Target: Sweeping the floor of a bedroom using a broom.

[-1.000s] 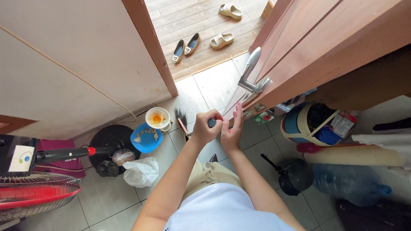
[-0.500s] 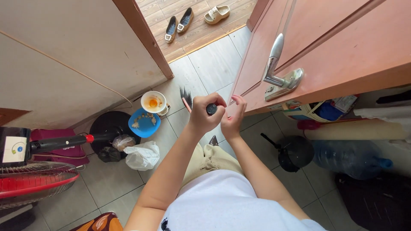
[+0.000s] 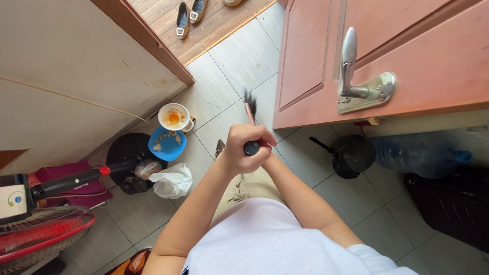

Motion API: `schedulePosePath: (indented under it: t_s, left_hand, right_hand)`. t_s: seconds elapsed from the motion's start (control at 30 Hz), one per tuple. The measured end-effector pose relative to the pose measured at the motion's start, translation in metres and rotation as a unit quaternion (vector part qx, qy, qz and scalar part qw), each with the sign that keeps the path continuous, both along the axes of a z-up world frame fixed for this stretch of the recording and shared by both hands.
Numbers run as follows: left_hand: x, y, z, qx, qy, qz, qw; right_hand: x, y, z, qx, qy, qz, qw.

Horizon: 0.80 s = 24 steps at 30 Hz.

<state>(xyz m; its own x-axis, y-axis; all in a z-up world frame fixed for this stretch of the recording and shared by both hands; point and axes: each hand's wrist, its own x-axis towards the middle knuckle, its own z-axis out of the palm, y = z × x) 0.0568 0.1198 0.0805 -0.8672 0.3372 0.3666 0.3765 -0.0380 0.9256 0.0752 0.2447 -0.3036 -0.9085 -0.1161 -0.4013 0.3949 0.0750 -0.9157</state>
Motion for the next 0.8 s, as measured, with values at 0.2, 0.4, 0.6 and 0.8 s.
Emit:
schedulePosePath:
  t_s: [0.2,0.4,0.6,0.8]
  left_hand:
    - [-0.017,-0.007,-0.076,0.036,-0.125,-0.151,0.98]
    - [-0.054,-0.077,-0.072,-0.108,0.03,-0.186,0.976]
    - [-0.085,-0.118,-0.07,-0.245,-0.019,-0.282,0.927]
    - [-0.085,-0.127,0.006,-0.129,-0.028,-0.396,0.909]
  right_hand:
    - [-0.007,0.012,0.099,0.223,0.304,0.014,0.926]
    - [-0.046,-0.094,0.081,0.152,0.23,-0.073,0.959]
    - [-0.082,-0.142,0.162,0.107,0.179,-0.115,0.971]
    - [-0.028,-0.137,0.159,0.223,0.303,-0.235,0.896]
